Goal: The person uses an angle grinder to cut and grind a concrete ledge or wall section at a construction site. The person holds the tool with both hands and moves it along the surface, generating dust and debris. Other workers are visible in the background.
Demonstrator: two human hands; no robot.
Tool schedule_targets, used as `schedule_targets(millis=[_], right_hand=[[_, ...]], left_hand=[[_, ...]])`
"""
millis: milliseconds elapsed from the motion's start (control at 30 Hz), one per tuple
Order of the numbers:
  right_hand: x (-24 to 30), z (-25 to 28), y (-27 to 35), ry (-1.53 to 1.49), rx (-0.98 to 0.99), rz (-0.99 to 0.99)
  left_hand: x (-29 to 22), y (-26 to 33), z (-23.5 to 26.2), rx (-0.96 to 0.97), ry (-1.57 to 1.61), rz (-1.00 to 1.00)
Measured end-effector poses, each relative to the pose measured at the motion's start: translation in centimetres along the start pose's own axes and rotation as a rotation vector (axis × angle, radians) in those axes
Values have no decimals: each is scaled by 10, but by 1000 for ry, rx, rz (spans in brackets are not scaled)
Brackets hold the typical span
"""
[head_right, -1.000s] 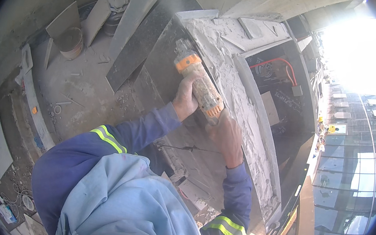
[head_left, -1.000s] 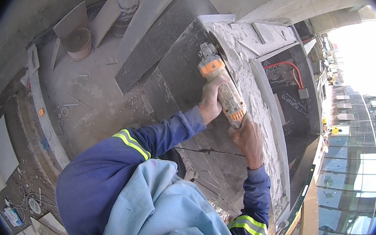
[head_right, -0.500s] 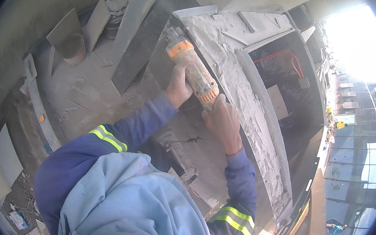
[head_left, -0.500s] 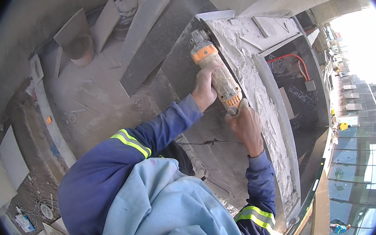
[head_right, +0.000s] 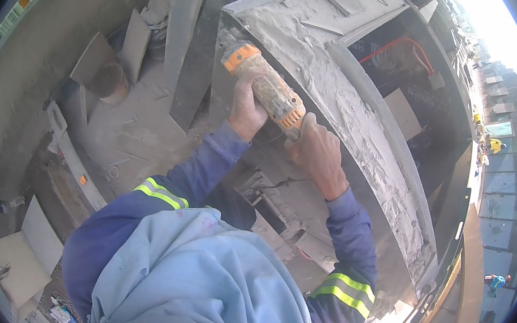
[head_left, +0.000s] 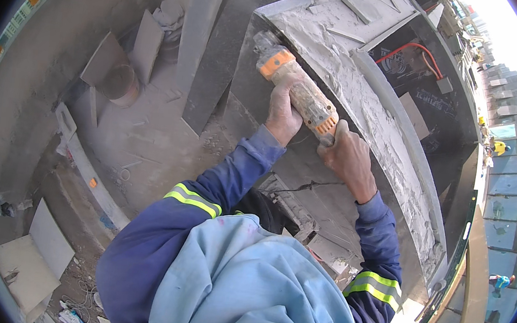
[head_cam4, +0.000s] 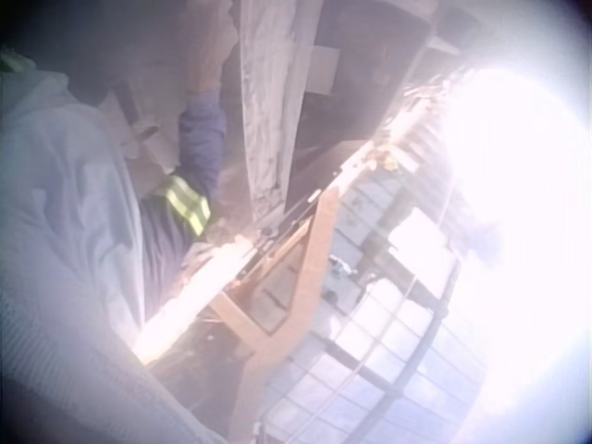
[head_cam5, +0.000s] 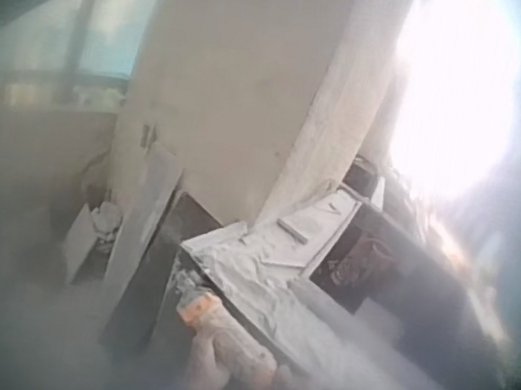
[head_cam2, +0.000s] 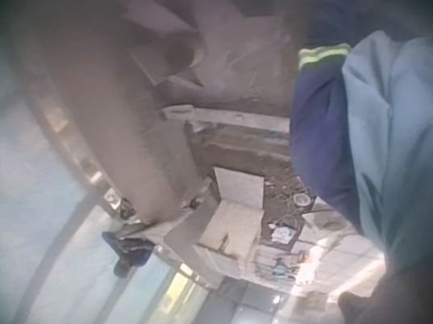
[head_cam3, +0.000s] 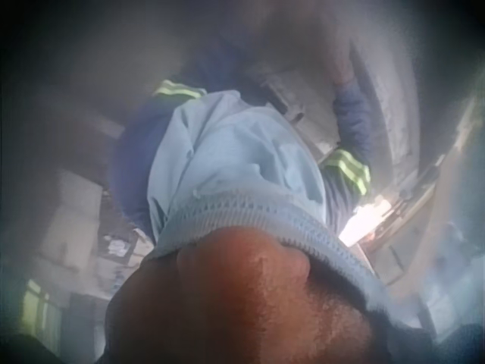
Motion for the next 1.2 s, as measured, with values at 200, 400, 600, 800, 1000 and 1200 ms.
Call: schedule_targets(millis=[200,400,600,800,1000,1200], right_hand=[[-3,-6,-3,-26,-23,-8],[-1,-2,-5,-17,17,-9],[-3,-6,-5,-35,-13,35],[-2,-7,-4,-35,-6,4],[-2,-8,-3,-25,27,-42],[-2,-7,-3,-14,38,-51]], left_hand=[[-6,3,-6,15,-11,8],[-6,-3,-3,1,-37,-22],[-5,-4,-2,-2,-36,-10],[-8,1,-6,5,-34,-15],[-7,3,-5,2,-13,18],[-4,-1,0,-2,-28,7]])
Point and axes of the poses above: each hand's wrist, its own y-axis away from the middle knuckle, its own z-axis out of the back of the hand, x = y × z, the point moved 4 cm from there along -y, towards the middle knuckle, and after that the axes turned 8 degrees about -x, right-handed, at the moved point
